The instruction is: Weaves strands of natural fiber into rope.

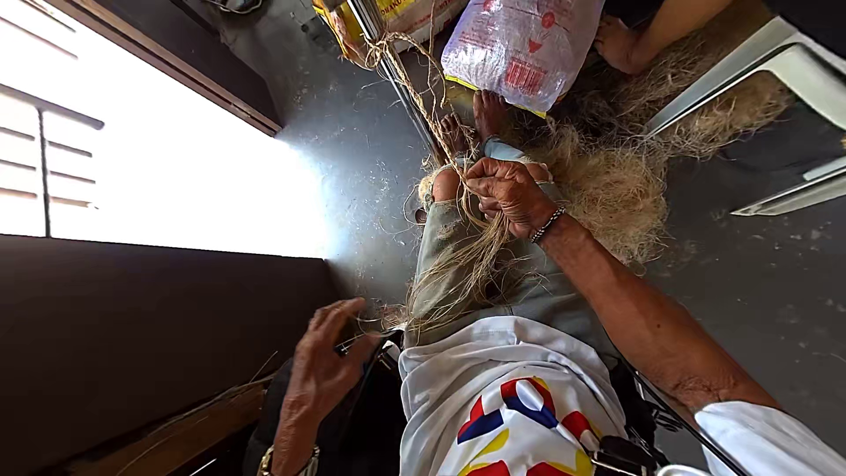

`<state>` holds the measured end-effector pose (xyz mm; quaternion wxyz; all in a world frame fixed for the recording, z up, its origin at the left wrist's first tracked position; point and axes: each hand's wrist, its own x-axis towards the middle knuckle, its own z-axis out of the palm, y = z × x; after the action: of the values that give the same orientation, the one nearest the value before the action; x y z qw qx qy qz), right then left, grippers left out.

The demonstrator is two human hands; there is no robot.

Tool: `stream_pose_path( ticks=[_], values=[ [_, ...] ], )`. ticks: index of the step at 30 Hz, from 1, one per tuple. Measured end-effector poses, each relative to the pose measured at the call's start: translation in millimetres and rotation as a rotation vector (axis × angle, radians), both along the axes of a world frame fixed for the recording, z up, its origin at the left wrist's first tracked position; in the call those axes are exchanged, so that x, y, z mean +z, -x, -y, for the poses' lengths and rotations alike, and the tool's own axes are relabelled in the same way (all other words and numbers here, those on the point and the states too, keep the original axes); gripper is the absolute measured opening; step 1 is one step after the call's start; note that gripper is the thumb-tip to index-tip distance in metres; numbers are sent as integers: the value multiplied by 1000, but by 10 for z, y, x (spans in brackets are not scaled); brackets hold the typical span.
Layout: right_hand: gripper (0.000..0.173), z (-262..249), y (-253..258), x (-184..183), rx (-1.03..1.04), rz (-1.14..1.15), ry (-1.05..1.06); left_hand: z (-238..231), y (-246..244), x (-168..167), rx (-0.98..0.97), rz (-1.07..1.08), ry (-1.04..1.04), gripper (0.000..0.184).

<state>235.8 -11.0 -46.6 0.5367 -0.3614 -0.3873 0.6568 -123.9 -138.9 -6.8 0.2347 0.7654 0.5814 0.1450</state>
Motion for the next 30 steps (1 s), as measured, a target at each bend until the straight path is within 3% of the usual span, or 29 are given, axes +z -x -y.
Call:
stream_pose_path(
  ticks=[4, 7, 12, 14, 17, 30],
  values=[
    [12, 1, 56, -20, 22, -30, 20, -326, -392, 282, 168, 345, -132, 55],
    [11, 22, 85, -54, 25, -46, 27, -615, -934, 141, 147, 630, 14, 49],
    [9, 100, 60, -179, 24, 48, -16, -1036, -1731, -204, 34, 829, 274, 41],
    [11, 96, 56, -180, 14, 72, -24, -1096, -1884, -268, 52, 905, 315, 27],
    [11, 122, 32, -216, 24, 48, -52, -1120, -1928, -288, 105, 953, 367, 16],
    [13, 77, 20, -415, 8, 166, -173, -1183, -1858, -417, 150, 1132, 459, 24]
  ],
)
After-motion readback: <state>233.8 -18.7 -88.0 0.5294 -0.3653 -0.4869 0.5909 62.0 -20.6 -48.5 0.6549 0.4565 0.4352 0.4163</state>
